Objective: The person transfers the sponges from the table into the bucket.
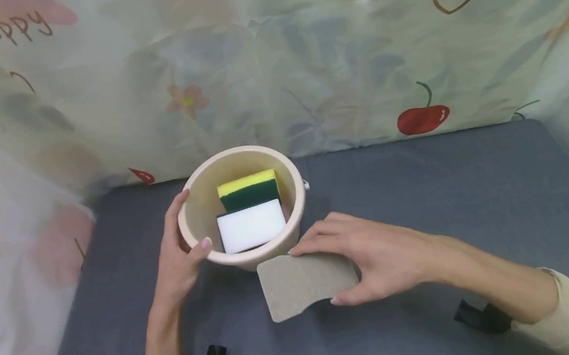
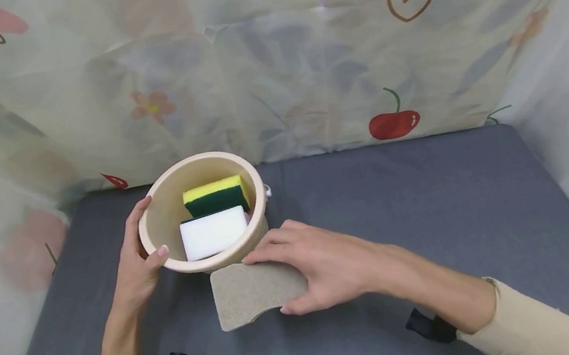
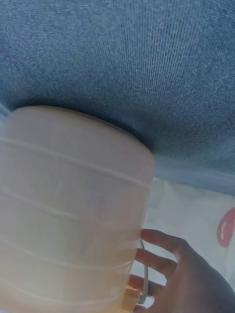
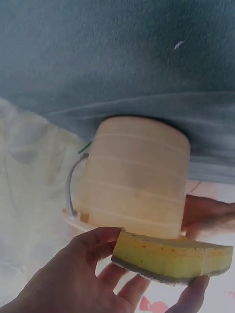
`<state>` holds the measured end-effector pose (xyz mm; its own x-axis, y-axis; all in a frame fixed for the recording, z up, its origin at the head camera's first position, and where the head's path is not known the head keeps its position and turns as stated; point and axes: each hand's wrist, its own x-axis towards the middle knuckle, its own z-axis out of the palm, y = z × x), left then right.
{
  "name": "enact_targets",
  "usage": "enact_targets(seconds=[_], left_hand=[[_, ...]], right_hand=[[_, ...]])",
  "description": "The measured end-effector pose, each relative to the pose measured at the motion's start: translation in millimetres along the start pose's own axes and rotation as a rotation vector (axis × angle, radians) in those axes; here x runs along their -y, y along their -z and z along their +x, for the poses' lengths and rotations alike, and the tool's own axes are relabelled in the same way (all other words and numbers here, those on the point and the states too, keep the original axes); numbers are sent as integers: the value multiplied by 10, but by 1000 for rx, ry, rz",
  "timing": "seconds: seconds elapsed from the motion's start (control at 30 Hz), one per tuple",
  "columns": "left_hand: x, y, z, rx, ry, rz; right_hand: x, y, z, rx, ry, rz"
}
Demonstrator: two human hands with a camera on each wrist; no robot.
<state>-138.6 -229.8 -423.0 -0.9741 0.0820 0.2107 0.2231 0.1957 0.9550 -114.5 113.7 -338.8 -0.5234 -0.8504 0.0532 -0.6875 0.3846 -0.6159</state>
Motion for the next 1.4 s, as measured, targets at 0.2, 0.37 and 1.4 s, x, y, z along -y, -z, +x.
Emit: enact_targets(seconds=[0.2,0.37,1.4], left_hand=[[-20,-5,47,11,-1,-1],[-18,1,45,16,2,-4],[38,-1,20,1,-25,-167]], right_hand=[[37,123,63,-35,28,-16],[51,194,146,-96,86,-41],[-56,348,744,-220,-47,-102]])
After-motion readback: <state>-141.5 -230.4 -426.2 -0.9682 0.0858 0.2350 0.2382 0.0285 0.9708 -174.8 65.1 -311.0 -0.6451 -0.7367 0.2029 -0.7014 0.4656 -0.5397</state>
